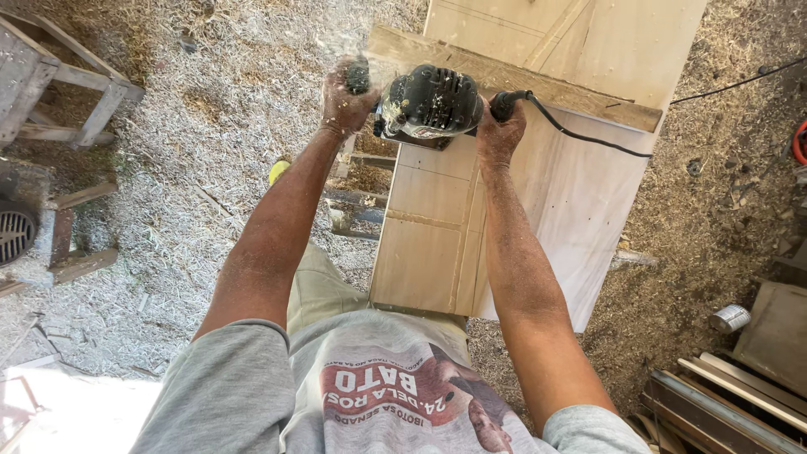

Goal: The person uses a handheld router to cut a groove along a plywood panel, then hammers a thin wooden strip into place on the panel. They measure the panel with a tape measure, mark it with a pencil, and reposition the strip while working.

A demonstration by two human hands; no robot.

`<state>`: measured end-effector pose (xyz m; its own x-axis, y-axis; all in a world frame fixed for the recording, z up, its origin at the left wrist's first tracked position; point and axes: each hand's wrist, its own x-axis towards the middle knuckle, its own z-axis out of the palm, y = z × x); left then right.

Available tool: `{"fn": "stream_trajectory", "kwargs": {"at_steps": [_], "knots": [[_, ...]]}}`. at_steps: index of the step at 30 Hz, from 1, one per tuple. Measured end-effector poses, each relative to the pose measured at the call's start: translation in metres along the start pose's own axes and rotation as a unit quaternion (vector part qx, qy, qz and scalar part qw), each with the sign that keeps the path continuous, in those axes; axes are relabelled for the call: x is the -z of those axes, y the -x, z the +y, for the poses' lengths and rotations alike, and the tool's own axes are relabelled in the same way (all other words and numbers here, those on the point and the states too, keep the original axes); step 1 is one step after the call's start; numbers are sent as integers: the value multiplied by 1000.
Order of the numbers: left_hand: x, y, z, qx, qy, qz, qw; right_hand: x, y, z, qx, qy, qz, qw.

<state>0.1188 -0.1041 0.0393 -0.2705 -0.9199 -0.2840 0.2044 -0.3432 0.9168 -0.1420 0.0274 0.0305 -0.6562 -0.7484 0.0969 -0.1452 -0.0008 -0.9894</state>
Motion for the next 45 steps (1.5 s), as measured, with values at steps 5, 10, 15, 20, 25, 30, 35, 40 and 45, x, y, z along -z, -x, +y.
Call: {"fn": "stream_trajectory", "kwargs": {"at_steps": [5, 10, 15, 20, 25, 30, 35, 40, 45], "knots": [[3, -1, -2, -147, -248, -33, 957, -3, 1, 0, -2, -23, 0, 1000], [7, -1, -4, -140, -192, -29, 971, -5, 1, 3, 8, -11, 3, 1000], [7, 2, 2, -122, -179, -37, 976, -6, 3, 1, -18, 3, 6, 1000], [6, 3, 6, -136, -196, -33, 971, -8, 1, -1, -5, 7, 11, 1000], [7, 1, 5, -135, -192, -31, 972, -10, 1, -1, 3, 12, 10, 1000], [10, 0, 2, -120, -163, -36, 979, -10, 1, 0, 12, 31, 16, 999], [14, -4, -1, -126, -190, -29, 973, -12, 2, 2, -9, 0, 10, 1000], [18, -7, -1, -124, -191, -27, 973, -16, 2, 2, -25, -15, 9, 1000], [23, -5, 8, -130, -232, -26, 964, -23, 5, -5, -16, -4, 7, 1000]]}}
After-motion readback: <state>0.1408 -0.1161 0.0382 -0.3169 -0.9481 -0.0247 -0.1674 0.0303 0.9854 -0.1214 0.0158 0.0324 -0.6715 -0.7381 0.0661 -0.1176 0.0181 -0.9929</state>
